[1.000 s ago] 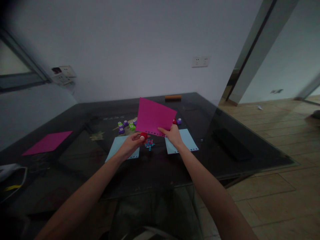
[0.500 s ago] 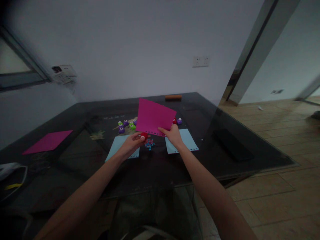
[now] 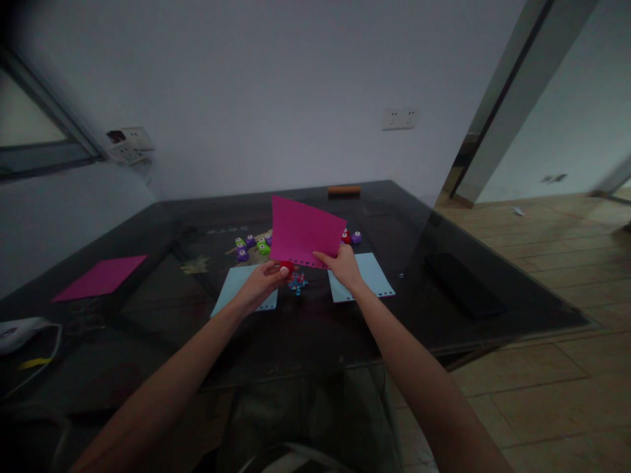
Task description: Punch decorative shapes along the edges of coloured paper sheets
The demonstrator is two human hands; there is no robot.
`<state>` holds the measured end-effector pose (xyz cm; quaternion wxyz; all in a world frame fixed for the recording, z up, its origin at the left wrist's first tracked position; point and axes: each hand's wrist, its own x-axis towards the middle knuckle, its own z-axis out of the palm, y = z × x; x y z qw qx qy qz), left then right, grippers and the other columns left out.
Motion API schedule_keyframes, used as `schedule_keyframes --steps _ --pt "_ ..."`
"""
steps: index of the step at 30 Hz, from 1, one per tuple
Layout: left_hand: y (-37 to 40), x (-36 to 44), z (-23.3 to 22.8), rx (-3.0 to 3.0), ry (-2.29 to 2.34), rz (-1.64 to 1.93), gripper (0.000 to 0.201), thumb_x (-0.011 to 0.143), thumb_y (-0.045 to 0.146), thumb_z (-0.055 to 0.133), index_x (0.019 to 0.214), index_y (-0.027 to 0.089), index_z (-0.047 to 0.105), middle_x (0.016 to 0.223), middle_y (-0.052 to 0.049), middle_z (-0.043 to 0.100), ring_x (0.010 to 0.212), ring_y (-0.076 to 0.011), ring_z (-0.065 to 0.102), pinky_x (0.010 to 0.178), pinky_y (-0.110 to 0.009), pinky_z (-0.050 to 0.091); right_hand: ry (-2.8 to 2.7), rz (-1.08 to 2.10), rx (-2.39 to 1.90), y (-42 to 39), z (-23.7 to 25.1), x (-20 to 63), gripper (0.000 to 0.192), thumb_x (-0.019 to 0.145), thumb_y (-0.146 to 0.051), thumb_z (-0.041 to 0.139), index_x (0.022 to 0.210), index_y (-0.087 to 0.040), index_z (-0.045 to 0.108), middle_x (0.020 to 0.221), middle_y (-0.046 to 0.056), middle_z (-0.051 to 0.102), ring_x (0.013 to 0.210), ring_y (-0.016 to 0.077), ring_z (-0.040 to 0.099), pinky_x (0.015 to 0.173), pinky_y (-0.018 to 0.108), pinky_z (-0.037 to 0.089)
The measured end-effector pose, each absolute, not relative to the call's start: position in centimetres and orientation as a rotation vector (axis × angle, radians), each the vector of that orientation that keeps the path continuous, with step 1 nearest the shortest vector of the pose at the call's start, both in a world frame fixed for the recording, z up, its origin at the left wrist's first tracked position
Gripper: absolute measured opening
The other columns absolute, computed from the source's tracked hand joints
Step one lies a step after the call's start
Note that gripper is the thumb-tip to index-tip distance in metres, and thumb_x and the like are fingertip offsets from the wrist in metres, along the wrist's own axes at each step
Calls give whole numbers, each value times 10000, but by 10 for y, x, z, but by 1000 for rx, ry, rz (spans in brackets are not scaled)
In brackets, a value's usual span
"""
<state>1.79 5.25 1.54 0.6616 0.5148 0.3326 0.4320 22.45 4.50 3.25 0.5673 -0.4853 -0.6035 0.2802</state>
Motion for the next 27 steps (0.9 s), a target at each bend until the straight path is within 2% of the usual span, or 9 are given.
schedule_keyframes --steps 7,14,19,27 --pt "53 18 15 1160 796 1010 314 641 267 751 906 121 667 924 -85 675 724 -128 614 685 -249 476 -1445 663 -1137 44 33 224 232 680 -326 684 850 -169 672 939 101 696 854 251 641 821 401 486" --pt "54 18 15 1108 794 983 289 637 266 760 863 112 665 869 -71 681 697 -122 621 740 -271 484 -1444 711 -1106 46 30 224 288 664 -327 691 896 -159 671 928 83 700 857 231 640 840 395 480" --pt "53 16 19 1142 872 962 326 648 316 749 907 143 653 918 -85 690 718 -146 634 658 -258 479 -1476 705 -1131 47 31 226 235 673 -322 683 836 -154 682 883 86 707 815 237 646 803 394 495" --pt "53 16 21 1147 894 949 333 634 304 761 894 129 650 816 -67 693 673 -136 624 648 -259 489 -1534 765 -1109 47 32 230 286 669 -298 685 920 -160 680 945 69 702 890 242 633 856 408 476"
